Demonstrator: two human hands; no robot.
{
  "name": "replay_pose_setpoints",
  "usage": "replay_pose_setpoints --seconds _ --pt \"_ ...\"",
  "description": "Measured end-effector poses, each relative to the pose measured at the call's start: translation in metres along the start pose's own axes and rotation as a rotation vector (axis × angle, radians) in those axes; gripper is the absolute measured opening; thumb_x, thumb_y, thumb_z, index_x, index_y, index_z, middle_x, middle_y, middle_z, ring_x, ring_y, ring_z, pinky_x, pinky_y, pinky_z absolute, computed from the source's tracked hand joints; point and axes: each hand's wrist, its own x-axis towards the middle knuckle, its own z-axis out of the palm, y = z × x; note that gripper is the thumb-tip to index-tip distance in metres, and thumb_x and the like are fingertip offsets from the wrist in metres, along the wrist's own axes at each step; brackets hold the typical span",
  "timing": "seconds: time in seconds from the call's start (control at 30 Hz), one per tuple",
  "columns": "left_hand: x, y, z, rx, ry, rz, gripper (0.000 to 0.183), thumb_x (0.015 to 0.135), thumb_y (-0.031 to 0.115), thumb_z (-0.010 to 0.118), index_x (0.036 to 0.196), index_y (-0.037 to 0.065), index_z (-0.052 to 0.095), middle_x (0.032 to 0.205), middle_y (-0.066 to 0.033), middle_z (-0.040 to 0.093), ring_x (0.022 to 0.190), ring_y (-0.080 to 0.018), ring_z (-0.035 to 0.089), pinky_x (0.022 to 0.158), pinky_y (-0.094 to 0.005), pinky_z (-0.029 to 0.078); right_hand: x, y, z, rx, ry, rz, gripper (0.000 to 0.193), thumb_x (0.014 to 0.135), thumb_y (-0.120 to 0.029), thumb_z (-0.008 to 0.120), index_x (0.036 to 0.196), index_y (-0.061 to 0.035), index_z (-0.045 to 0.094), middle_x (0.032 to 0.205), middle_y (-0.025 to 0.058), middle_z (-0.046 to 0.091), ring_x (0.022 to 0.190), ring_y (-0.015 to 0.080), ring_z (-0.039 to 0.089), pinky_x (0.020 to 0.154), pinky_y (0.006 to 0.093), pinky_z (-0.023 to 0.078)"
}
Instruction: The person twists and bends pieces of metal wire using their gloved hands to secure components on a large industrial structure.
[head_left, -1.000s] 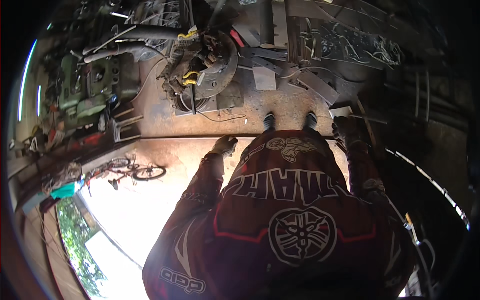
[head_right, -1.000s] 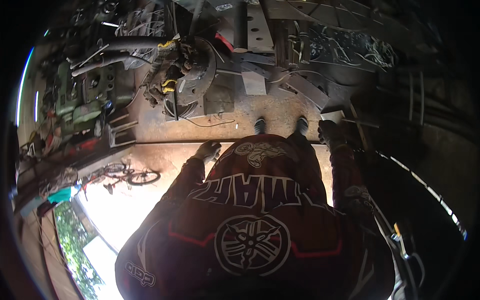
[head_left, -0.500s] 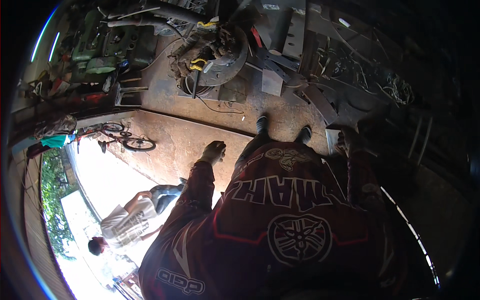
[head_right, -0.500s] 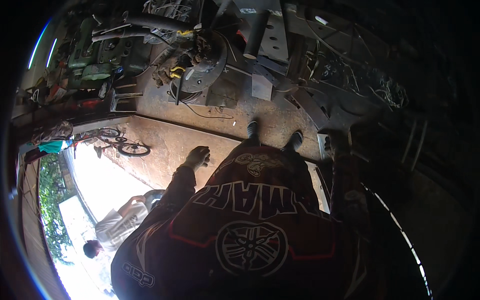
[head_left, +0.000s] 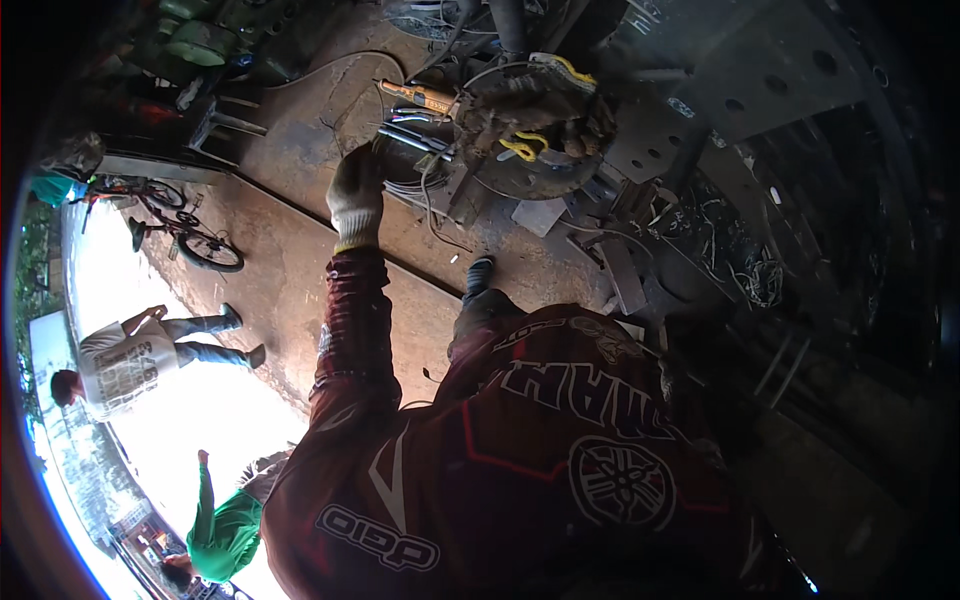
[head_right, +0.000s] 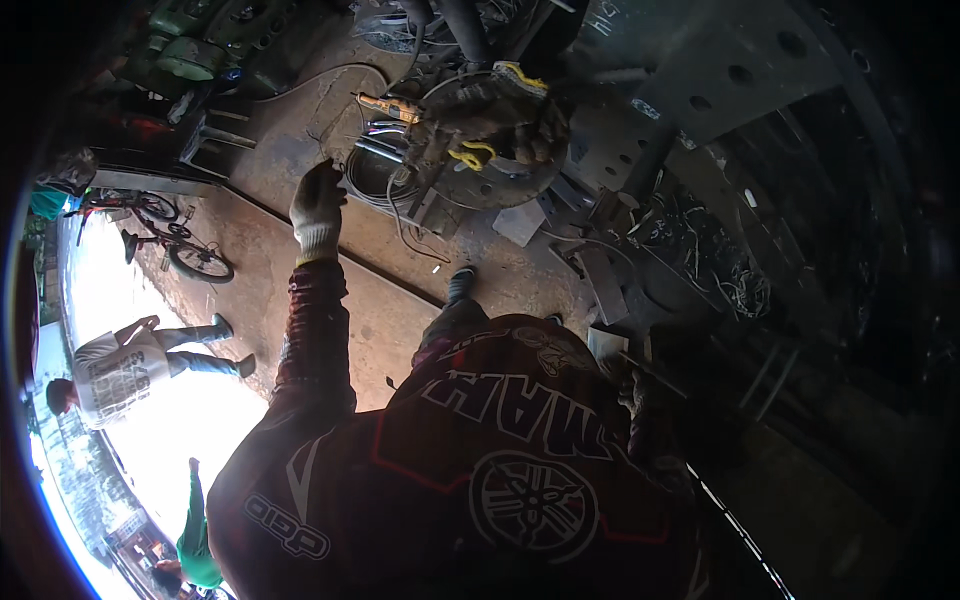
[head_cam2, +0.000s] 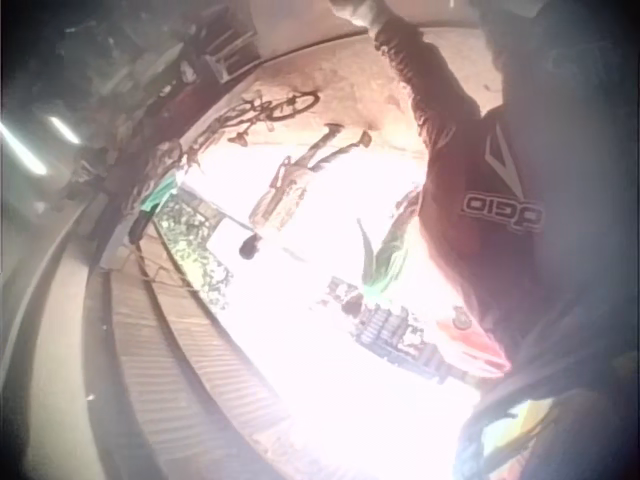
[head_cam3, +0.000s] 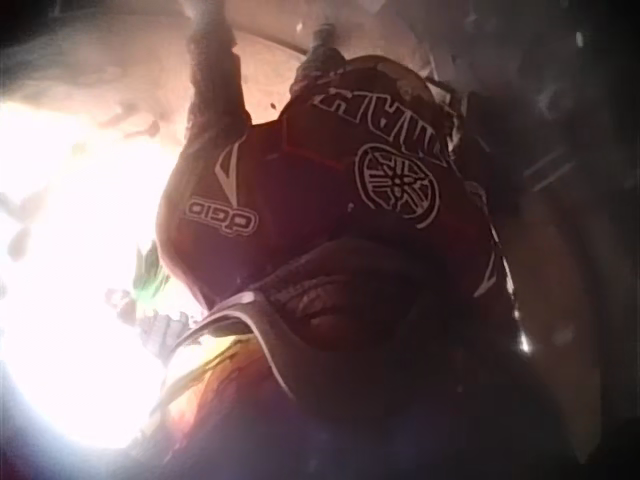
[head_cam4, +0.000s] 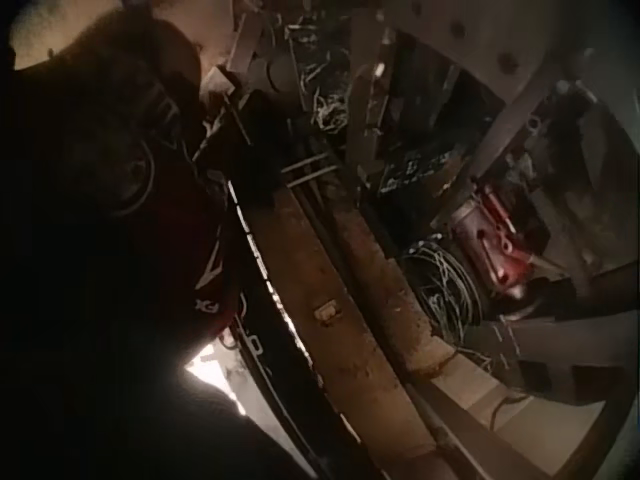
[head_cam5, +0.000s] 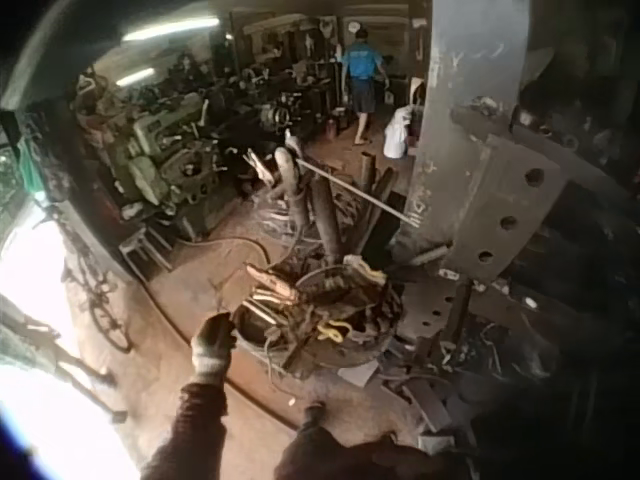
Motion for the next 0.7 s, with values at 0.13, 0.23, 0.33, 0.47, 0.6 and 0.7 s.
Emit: replay_pose_setpoints --seconds 0.13,0.23,0.33,0.47,0.6,0.7 --pt "0.053 0.072 0.041 0.311 -0.237 0.313 0.033 0.097 0.033 0.062 0.122 0.012 0.07 0.108 -0.0105 0.073 0.094 -0.0217 0.071 0.082 -0.0334 0.055 -0.018 -0.041 0.042 -0.09 0.07 -0.075 0.021 0.098 -0.032 0.06 0.104 -0.0113 0.06 0.081 0.0027 0.06 0.064 0.0188 0.06 0.053 0.0366 0.049" --pt "0.089 0.075 0.072 0.357 -0.442 0.436 0.034 0.096 0.037 0.061 0.121 0.016 0.07 0.112 -0.0131 0.072 0.105 -0.0335 0.068 0.09 -0.0419 0.054 -0.033 -0.087 0.087 -0.184 0.074 -0.153 0.022 0.098 -0.032 0.06 0.105 -0.011 0.06 0.083 0.003 0.06 0.066 0.019 0.06 0.054 0.0367 0.049" --pt "0.118 0.068 0.104 0.515 -0.587 0.448 0.036 0.094 0.037 0.061 0.122 0.015 0.068 0.113 -0.0139 0.071 0.106 -0.0348 0.067 0.09 -0.0452 0.053 -0.047 -0.116 0.127 -0.25 0.078 -0.209 0.023 0.098 -0.032 0.061 0.106 -0.0108 0.06 0.084 0.0033 0.06 0.068 0.0193 0.06 0.055 0.0368 0.049" --pt "0.139 0.053 0.119 0.602 -0.828 0.598 0.033 0.095 0.035 0.058 0.117 0.013 0.069 0.108 -0.0182 0.071 0.102 -0.0367 0.068 0.086 -0.0464 0.055 -0.063 -0.136 0.163 -0.313 0.08 -0.238 0.023 0.098 -0.032 0.061 0.107 -0.0105 0.06 0.086 0.0037 0.06 0.07 0.0196 0.06 0.057 0.0369 0.049" --pt "0.137 0.054 0.123 0.691 -0.824 0.509 0.026 0.095 0.027 0.055 0.111 0.012 0.069 0.104 -0.019 0.071 0.099 -0.0376 0.069 0.083 -0.0475 0.056 -0.074 -0.138 0.183 -0.352 0.078 -0.206 0.024 0.097 -0.032 0.062 0.109 -0.0101 0.06 0.088 0.004 0.06 0.072 0.02 0.06 0.059 0.037 0.049" --pt "0.128 0.058 0.118 0.624 -0.763 0.479 0.026 0.093 0.026 0.056 0.112 0.012 0.069 0.104 -0.0195 0.071 0.098 -0.0383 0.069 0.083 -0.0481 0.055 -0.078 -0.132 0.189 -0.374 0.086 -0.165 0.025 0.097 -0.032 0.062 0.109 -0.0099 0.06 0.09 0.0043 0.06 0.074 0.0202 0.06 0.061 0.0371 0.049"
